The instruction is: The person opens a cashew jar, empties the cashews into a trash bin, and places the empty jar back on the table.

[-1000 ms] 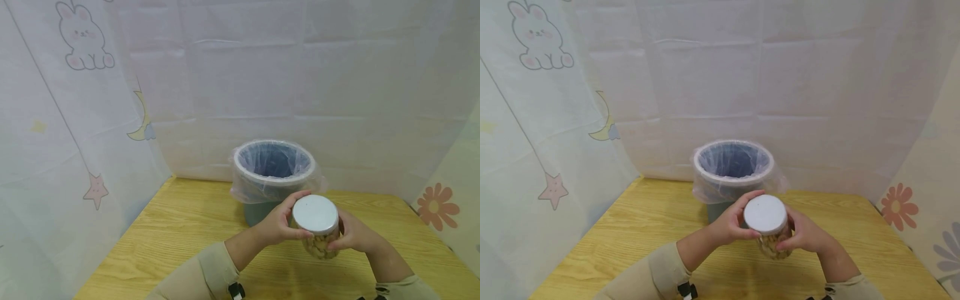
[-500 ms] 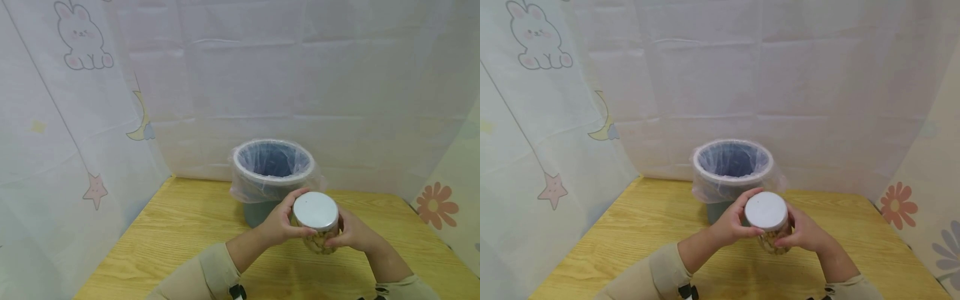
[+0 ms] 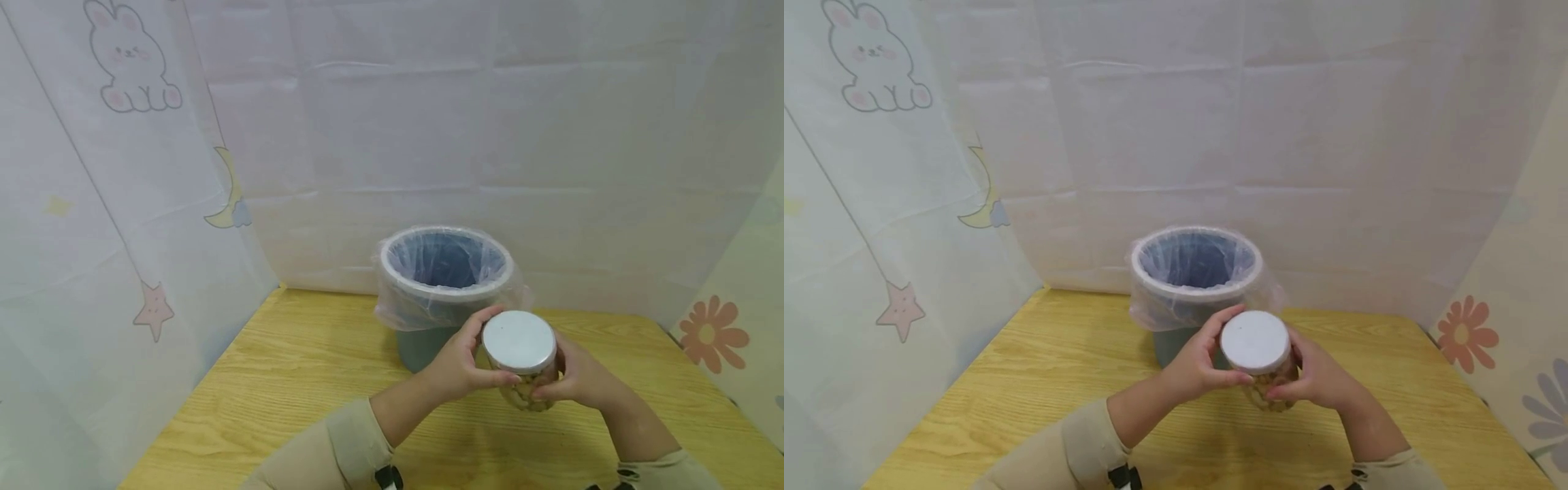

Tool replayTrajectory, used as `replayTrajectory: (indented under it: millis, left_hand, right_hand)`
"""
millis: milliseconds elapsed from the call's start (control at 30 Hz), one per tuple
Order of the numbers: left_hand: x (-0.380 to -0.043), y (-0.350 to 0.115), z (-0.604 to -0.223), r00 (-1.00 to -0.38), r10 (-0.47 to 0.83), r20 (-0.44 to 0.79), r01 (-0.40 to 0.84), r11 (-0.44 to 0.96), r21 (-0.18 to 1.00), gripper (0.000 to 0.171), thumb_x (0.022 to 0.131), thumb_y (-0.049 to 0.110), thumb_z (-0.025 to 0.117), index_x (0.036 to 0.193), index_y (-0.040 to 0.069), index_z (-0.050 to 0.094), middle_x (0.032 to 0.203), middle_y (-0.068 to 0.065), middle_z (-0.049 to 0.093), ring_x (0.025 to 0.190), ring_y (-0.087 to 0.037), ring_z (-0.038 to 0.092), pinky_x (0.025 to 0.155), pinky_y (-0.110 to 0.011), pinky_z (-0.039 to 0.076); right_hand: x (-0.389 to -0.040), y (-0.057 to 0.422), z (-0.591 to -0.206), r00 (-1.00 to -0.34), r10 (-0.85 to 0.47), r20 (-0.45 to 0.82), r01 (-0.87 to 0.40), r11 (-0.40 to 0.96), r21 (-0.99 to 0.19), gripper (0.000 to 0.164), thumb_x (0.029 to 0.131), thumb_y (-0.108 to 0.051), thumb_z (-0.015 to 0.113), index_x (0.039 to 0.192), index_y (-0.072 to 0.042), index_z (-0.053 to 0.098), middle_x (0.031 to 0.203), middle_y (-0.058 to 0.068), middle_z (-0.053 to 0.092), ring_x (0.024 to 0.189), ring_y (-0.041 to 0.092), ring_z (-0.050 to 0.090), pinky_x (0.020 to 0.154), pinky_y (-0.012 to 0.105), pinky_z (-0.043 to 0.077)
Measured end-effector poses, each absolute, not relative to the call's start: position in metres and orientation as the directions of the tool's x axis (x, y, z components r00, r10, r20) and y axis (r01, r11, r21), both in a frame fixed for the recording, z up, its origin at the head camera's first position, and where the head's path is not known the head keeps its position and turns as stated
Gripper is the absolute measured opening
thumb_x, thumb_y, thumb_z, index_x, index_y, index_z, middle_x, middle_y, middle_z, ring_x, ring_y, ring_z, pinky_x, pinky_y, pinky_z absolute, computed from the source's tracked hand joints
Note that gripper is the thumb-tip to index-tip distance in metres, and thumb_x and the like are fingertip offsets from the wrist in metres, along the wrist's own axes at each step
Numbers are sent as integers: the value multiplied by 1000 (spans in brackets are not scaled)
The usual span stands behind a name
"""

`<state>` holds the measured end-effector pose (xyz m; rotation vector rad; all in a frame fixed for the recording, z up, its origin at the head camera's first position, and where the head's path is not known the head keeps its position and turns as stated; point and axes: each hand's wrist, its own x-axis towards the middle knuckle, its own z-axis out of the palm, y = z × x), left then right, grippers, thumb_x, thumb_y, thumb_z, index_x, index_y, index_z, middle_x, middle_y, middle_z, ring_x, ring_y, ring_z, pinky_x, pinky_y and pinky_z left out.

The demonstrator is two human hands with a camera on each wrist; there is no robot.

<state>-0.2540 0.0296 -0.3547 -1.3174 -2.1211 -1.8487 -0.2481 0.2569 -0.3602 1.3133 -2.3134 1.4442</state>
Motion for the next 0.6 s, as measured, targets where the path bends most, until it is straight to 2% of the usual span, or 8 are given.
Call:
replayTrajectory:
  millis: [133, 267, 400, 600]
  left_hand:
    - [-255, 27, -350, -626, 590, 510, 585, -78, 808, 89, 72, -2, 74, 143, 10, 22, 136, -4, 41, 121, -8, 41, 104, -26, 30]
    - [-252, 21, -341, -583, 628, 515, 564, -143, 813, 89, 71, -12, 70, 142, 2, 19, 139, -15, 37, 123, -10, 40, 105, -27, 27]
    - [-249, 16, -334, -513, 656, 554, 566, -227, 793, 86, 70, -19, 65, 141, -6, 16, 143, -23, 27, 129, -14, 34, 107, -31, 25]
    - [-260, 18, -343, -427, 681, 595, 569, -309, 762, 89, 67, -25, 62, 141, -6, 17, 144, -24, 26, 131, -15, 32, 109, -31, 21]
  right_hand:
    - [-249, 259, -359, -628, -606, 489, -702, 170, -691, 93, 60, 11, 75, 139, -1, 26, 123, -2, 46, 105, 9, 48, 79, 26, 47]
    - [-251, 261, -358, -613, -624, 484, -697, 139, -704, 90, 61, 8, 75, 137, 0, 27, 122, 0, 47, 106, 10, 48, 82, 26, 47]
    - [-251, 263, -356, -572, -670, 473, -686, 74, -724, 84, 65, 3, 75, 135, 1, 29, 122, 1, 48, 107, 11, 50, 83, 28, 47]
    - [-251, 263, -355, -468, -728, 501, -695, -47, -717, 76, 74, -10, 75, 134, 3, 30, 123, 5, 50, 108, 14, 51, 85, 28, 46]
